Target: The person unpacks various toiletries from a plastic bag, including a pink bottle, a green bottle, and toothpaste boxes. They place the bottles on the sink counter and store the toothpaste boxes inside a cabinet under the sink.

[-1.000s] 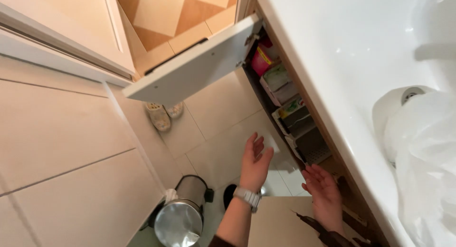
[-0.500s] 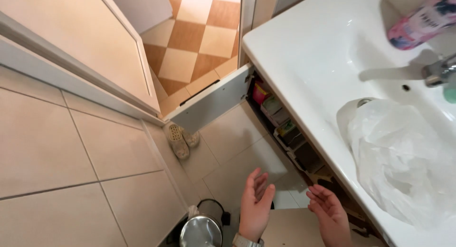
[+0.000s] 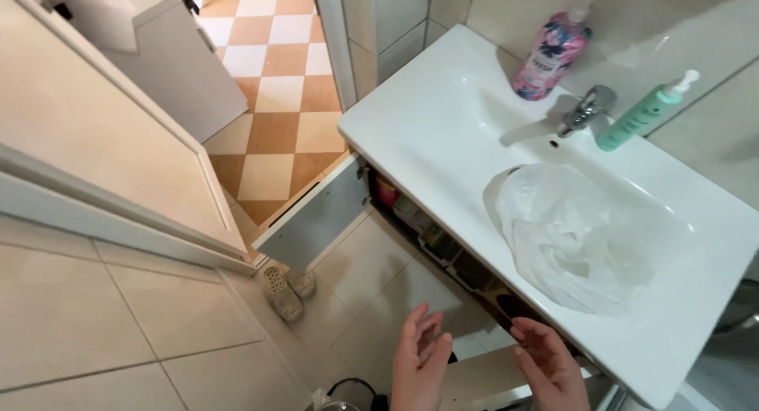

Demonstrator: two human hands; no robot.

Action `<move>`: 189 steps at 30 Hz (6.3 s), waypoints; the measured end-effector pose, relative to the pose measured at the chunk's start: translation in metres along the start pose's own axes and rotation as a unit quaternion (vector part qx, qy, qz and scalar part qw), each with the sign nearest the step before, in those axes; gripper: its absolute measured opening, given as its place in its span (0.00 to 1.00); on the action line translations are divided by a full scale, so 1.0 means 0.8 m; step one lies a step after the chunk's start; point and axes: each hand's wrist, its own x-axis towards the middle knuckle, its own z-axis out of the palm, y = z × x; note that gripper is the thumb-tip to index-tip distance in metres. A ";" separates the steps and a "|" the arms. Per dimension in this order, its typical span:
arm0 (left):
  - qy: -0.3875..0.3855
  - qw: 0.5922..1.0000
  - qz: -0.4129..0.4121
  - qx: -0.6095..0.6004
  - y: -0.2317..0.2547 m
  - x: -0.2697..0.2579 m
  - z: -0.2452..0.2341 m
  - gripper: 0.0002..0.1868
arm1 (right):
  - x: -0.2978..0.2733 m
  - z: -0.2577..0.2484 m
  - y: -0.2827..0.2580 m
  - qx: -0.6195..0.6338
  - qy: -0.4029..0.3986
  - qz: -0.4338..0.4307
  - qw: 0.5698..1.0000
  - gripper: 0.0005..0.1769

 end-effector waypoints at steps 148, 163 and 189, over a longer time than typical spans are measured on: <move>-0.398 0.822 -0.162 0.374 -0.385 -0.268 0.402 0.59 | -0.218 -0.605 0.152 -0.177 0.267 0.224 0.920 0.31; -0.436 0.830 -0.014 0.349 -0.102 -0.351 0.442 0.43 | -0.222 -0.616 0.018 0.044 0.212 -0.257 0.942 0.40; -0.361 0.928 -0.069 -0.061 -0.052 -0.381 0.341 0.39 | -0.264 -0.482 -0.139 -0.028 0.072 -0.217 0.973 0.43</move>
